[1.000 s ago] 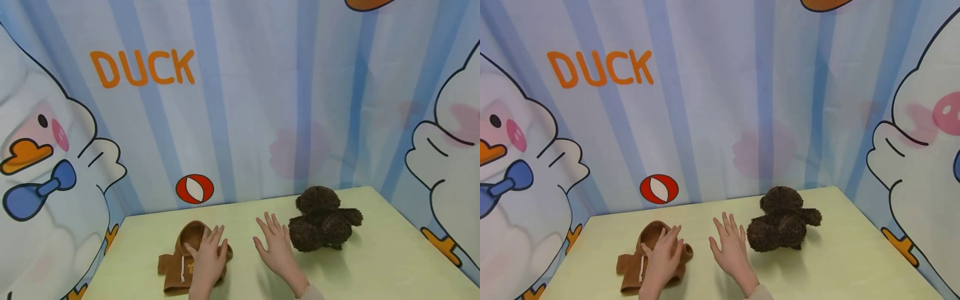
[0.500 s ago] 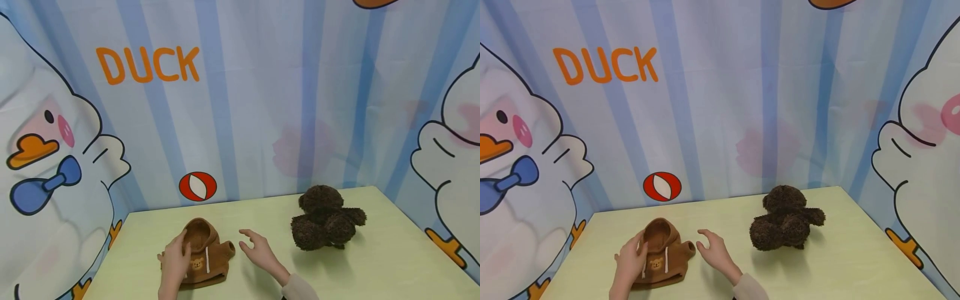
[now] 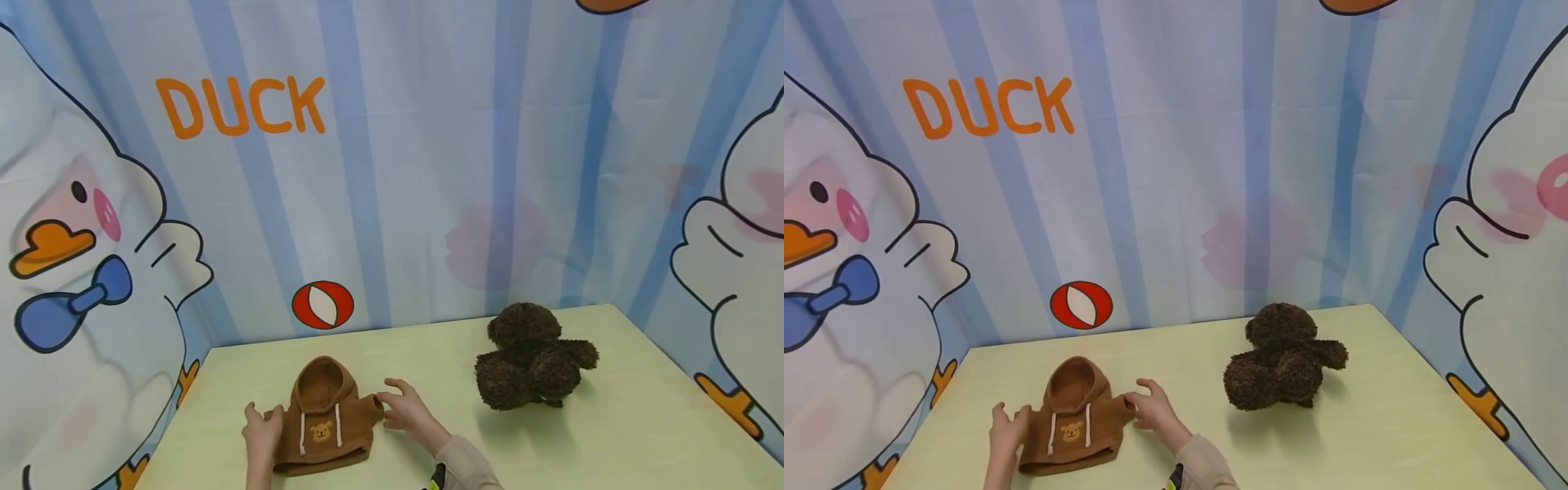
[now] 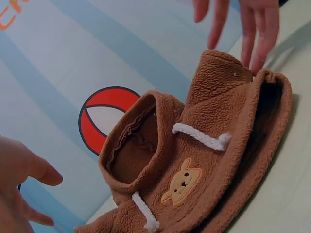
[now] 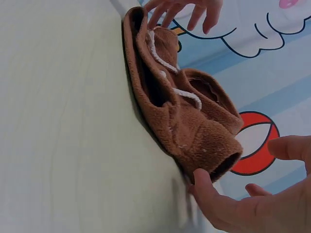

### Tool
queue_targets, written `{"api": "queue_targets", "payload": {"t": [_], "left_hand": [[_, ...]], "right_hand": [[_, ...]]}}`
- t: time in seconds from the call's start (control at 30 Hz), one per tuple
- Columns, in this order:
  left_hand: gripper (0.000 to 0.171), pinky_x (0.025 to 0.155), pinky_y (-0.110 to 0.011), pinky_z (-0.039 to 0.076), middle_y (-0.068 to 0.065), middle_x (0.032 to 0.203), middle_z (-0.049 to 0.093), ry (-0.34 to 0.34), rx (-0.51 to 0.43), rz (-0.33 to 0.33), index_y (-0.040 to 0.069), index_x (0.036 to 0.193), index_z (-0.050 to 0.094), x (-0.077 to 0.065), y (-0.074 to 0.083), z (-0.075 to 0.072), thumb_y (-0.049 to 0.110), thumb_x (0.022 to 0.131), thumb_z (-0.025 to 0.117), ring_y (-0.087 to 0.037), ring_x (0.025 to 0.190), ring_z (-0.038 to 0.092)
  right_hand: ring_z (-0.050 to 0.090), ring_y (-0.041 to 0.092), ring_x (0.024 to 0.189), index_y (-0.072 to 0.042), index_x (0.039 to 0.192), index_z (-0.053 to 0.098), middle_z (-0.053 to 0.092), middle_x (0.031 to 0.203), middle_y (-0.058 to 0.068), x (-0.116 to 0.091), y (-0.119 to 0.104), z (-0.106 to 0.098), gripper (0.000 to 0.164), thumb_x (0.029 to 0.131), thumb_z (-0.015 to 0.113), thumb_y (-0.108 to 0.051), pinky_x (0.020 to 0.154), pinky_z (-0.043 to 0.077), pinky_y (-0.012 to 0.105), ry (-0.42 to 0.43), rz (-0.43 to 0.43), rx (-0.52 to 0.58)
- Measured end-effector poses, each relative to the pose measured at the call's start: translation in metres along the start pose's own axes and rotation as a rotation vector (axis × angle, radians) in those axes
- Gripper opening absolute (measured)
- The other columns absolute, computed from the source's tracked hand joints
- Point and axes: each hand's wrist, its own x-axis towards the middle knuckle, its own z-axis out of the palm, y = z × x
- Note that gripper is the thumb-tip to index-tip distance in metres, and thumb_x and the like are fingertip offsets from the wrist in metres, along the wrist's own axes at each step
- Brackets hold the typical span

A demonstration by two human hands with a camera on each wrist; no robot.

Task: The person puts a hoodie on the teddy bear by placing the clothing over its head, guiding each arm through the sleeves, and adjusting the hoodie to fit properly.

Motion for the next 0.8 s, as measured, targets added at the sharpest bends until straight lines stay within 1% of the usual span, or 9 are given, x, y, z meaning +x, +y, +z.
{"api": "queue_targets", "payload": {"t": [0.2,0.3,0.4,0.43,0.5,0.53,0.6,0.7,0.8], "left_hand": [[0.069,0.093,-0.057,0.033,-0.043,0.135,0.007,-0.071,-0.109,-0.080,-0.014,0.136,-0.003,0.004,-0.005,-0.005,0.022,0.089,0.033,-0.054,0.123,0.018],[0.071,0.094,-0.055,0.032,-0.041,0.137,0.004,-0.112,-0.159,-0.102,-0.013,0.136,-0.005,0.004,-0.004,-0.008,0.025,0.090,0.034,-0.051,0.125,0.017],[0.074,0.083,-0.046,0.044,-0.041,0.127,0.018,-0.179,-0.223,-0.138,-0.012,0.136,-0.007,0.003,-0.002,-0.010,0.026,0.090,0.037,-0.042,0.102,0.048],[0.076,0.074,-0.040,0.048,-0.039,0.124,0.021,-0.203,-0.245,-0.148,-0.012,0.136,-0.008,0.003,-0.001,-0.010,0.026,0.090,0.039,-0.035,0.090,0.053],[0.079,0.060,-0.029,0.049,-0.036,0.118,0.024,-0.247,-0.276,-0.172,-0.014,0.135,-0.008,0.003,0.000,-0.010,0.025,0.088,0.042,-0.021,0.072,0.051],[0.077,0.055,-0.024,0.048,-0.033,0.112,0.028,-0.263,-0.293,-0.175,-0.016,0.133,-0.004,0.003,0.000,-0.009,0.022,0.088,0.044,-0.015,0.065,0.049],[0.066,0.056,-0.024,0.051,-0.031,0.105,0.035,-0.284,-0.294,-0.171,-0.022,0.125,0.013,0.003,-0.002,-0.006,0.018,0.086,0.049,-0.014,0.066,0.051],[0.037,0.057,-0.025,0.053,-0.016,0.082,0.047,-0.300,-0.319,-0.154,-0.020,0.097,0.035,0.003,-0.005,0.000,0.008,0.083,0.054,-0.012,0.061,0.054],[0.020,0.057,-0.026,0.053,-0.006,0.068,0.053,-0.326,-0.339,-0.126,-0.016,0.087,0.045,0.002,-0.007,0.007,0.001,0.083,0.054,-0.011,0.058,0.056]], "right_hand": [[0.060,0.028,0.093,0.004,0.135,0.027,0.041,0.124,0.033,0.006,0.007,0.004,0.060,0.087,0.054,-0.021,0.071,0.052,0.034,0.025,0.049,0.062],[0.058,0.013,0.070,0.005,0.136,0.025,0.055,0.101,0.021,0.008,0.009,0.006,0.066,0.084,0.059,-0.019,0.061,0.049,0.025,0.033,0.040,0.099],[0.046,0.005,0.056,0.008,0.135,0.023,0.056,0.090,0.012,0.011,0.011,0.010,0.072,0.080,0.064,-0.014,0.056,0.044,0.021,0.045,0.007,0.095],[0.043,0.005,0.054,0.009,0.135,0.023,0.056,0.091,0.013,0.012,0.011,0.011,0.073,0.079,0.065,-0.013,0.055,0.042,0.021,0.054,0.000,0.084],[0.051,0.010,0.061,0.013,0.133,0.024,0.055,0.102,0.023,0.014,0.011,0.012,0.074,0.078,0.066,-0.013,0.059,0.045,0.025,0.081,-0.009,0.019],[0.056,0.014,0.069,0.015,0.131,0.025,0.051,0.110,0.028,0.015,0.010,0.012,0.073,0.077,0.067,-0.013,0.063,0.046,0.027,0.093,-0.013,-0.021],[0.056,0.020,0.080,0.018,0.124,0.032,0.047,0.115,0.031,0.015,0.010,0.013,0.068,0.076,0.068,-0.014,0.066,0.046,0.030,0.114,-0.006,-0.084],[0.053,0.018,0.078,0.016,0.108,0.048,0.054,0.098,0.018,0.016,0.011,0.010,0.048,0.076,0.068,-0.014,0.064,0.044,0.028,0.122,0.009,-0.124],[0.053,0.012,0.073,0.011,0.098,0.057,0.056,0.086,0.006,0.016,0.011,0.003,0.033,0.076,0.066,-0.013,0.063,0.046,0.027,0.098,0.002,-0.116]]}}
